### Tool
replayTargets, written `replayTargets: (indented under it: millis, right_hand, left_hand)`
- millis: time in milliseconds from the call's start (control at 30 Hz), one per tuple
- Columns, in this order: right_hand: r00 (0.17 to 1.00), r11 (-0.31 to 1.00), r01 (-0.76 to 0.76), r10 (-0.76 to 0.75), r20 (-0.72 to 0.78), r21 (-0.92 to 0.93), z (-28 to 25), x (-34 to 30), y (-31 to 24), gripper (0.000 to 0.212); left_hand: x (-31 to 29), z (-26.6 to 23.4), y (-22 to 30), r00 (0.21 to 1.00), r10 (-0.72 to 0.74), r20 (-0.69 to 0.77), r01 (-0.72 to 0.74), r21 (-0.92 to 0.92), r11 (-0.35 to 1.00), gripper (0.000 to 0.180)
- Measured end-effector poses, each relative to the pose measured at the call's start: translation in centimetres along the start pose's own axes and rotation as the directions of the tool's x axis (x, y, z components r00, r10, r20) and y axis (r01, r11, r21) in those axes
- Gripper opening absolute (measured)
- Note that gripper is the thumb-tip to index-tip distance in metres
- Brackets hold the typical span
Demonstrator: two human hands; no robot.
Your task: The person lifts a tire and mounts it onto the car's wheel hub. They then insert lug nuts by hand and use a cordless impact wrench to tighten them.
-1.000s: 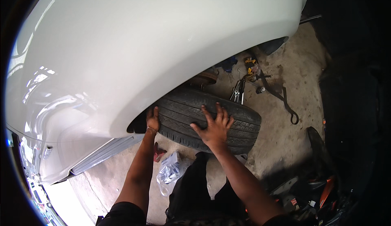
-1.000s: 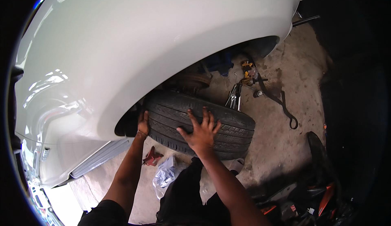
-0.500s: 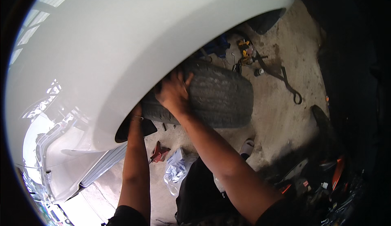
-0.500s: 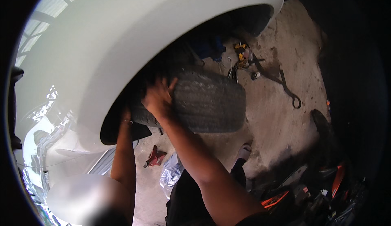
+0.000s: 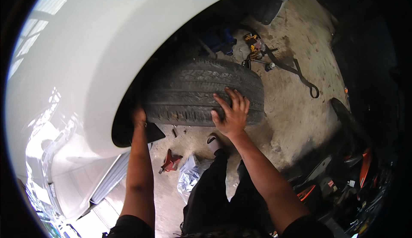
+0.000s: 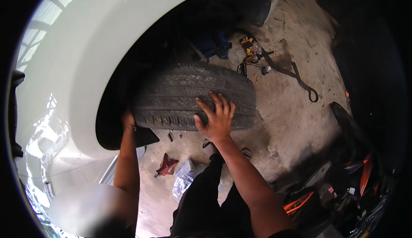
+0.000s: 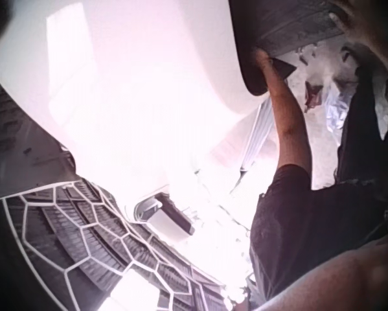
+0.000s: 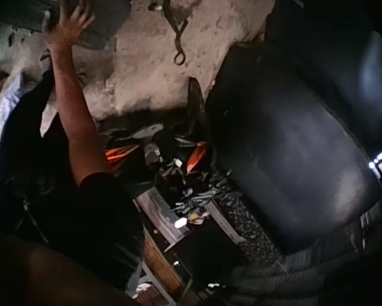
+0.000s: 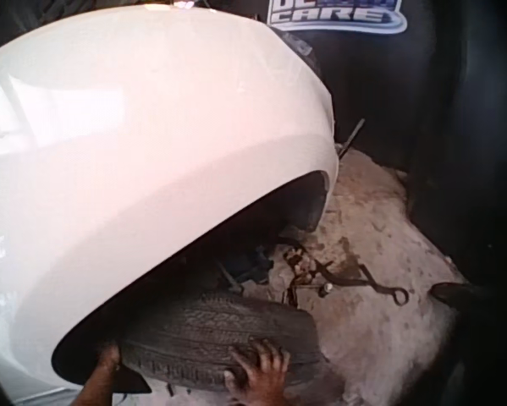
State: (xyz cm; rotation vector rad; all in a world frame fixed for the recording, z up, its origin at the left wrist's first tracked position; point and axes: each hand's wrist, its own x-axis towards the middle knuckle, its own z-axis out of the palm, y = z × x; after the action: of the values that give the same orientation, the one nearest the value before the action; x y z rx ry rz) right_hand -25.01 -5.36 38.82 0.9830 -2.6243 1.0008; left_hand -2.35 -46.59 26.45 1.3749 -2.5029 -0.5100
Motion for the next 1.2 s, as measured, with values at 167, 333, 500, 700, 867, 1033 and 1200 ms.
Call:
replayTargets:
  millis: [167, 333, 500, 700, 867, 1033, 1200]
  right_hand:
    - [0.998, 0.999, 0.043, -0.043, 0.046, -0.017, 0.5, 2.5, -0.4, 0.048]
    - [0.999, 0.997, 0.051, -0.052, 0.009, 0.053, 0.2, 1.8, 0.1, 0.048]
    - [0.998, 0.998, 0.061, -0.062, 0.025, 0.024, -0.2, 0.0, -0.1, 0.047]
    - [0.996, 0.999, 0.042, -0.044, 0.076, 0.023, -0.9, -2.2, -3.0, 0.048]
    - [0.993, 0.999, 0.032, -0.037, 0.115, 0.042, 0.2, -0.2, -2.7, 0.045]
    - [0.995, 0.995, 0.077, -0.08, 0.053, 0.062, 0.3, 1.5, -1.9, 0.043]
    - [0.996, 0.988, 0.064, -0.073, 0.056, 0.144, 0.0, 2.0, -1.1, 0.043]
  left_hand:
    - [2.9, -1.4, 1.0, 0.971, -0.225, -0.078, 0.233, 0.11, 0.966, 0.056]
    - [-0.5, -4.9, 5.4, 0.98, -0.147, -0.134, 0.147, -0.012, 0.989, 0.061]
    - [-4.9, -7.6, 10.4, 0.985, -0.135, -0.104, 0.125, -0.094, 0.988, 0.059]
    - [-3.6, -5.6, 3.6, 0.981, -0.154, -0.115, 0.14, -0.123, 0.982, 0.06]
    - [-0.8, -0.7, -3.7, 0.969, -0.211, -0.13, 0.185, -0.189, 0.964, 0.061]
    - [0.2, -0.1, -4.6, 0.941, -0.331, -0.066, 0.291, -0.341, 0.894, 0.065]
    - [-0.1, -1.4, -3.5, 0.937, -0.304, -0.173, 0.31, 0.005, 0.951, 0.065]
